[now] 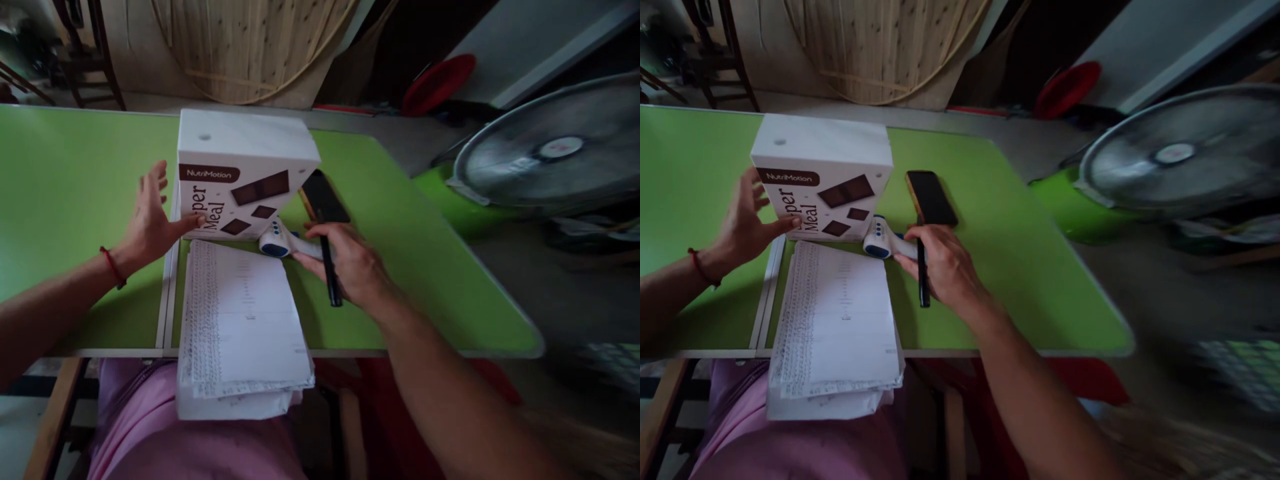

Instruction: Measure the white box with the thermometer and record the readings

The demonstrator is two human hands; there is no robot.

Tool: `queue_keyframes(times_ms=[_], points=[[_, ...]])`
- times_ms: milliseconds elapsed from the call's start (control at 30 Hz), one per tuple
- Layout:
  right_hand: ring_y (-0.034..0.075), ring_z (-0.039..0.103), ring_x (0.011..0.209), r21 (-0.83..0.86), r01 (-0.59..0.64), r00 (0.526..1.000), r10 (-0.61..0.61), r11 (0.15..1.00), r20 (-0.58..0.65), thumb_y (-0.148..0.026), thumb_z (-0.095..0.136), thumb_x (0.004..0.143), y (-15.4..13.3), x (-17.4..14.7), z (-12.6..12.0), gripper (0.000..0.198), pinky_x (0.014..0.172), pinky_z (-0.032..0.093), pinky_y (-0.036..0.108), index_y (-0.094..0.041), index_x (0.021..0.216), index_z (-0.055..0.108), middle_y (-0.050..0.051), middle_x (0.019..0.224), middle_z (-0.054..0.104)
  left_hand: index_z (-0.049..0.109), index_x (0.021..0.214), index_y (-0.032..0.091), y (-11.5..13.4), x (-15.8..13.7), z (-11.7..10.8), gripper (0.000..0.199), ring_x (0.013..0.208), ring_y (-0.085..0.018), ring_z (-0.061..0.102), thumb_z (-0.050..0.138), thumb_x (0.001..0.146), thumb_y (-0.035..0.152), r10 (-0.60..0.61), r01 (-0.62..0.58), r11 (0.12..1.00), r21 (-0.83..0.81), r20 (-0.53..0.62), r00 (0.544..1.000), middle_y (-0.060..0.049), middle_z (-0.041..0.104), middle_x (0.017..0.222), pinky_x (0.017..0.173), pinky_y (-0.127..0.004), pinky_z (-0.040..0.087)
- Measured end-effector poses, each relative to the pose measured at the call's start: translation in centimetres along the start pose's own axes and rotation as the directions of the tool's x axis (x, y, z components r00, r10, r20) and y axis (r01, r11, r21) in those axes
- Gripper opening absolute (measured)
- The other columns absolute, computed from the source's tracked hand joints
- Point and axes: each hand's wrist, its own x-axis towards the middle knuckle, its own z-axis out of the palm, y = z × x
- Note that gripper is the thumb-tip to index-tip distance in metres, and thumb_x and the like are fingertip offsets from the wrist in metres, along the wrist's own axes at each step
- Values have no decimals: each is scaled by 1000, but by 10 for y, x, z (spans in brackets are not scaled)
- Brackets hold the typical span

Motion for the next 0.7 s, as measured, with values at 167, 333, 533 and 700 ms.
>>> queue_keyframes(times_ms=[167,333,533,700], points=[[24,74,94,203,219,965,-181,954,-192,-27,51,104,-57,-5,-9,24,88,61,44,-24,116,71,9,100,79,35,157,22,42,-36,10,85,154,-43,36,56,95,77,338,-347,938,11,205,919,-21,46,159,124,-69,36],[21,73,83,491,-98,988,145,865,-58,-35,51,98,-95,9,5,28,76,62,37,-25,103,77,7,95,78,39,164,16,61,-52,30,114,162,-53,13,62,81,91,312,-434,901,12,676,667,-26,23,174,128,-77,9],[15,63,61,652,-325,945,219,685,242,-34,65,79,-105,30,29,20,59,53,30,-20,91,74,-1,67,68,34,166,10,67,-68,39,126,162,-55,9,65,77,92,258,-389,921,34,695,671,-31,13,174,125,-80,6],[14,61,57,652,-383,917,184,654,354,-35,65,75,-103,38,51,20,55,50,28,-20,87,69,-2,63,65,40,165,16,67,-66,35,129,162,-54,12,68,68,96,277,-365,931,-15,678,681,-27,18,175,124,-82,4]])
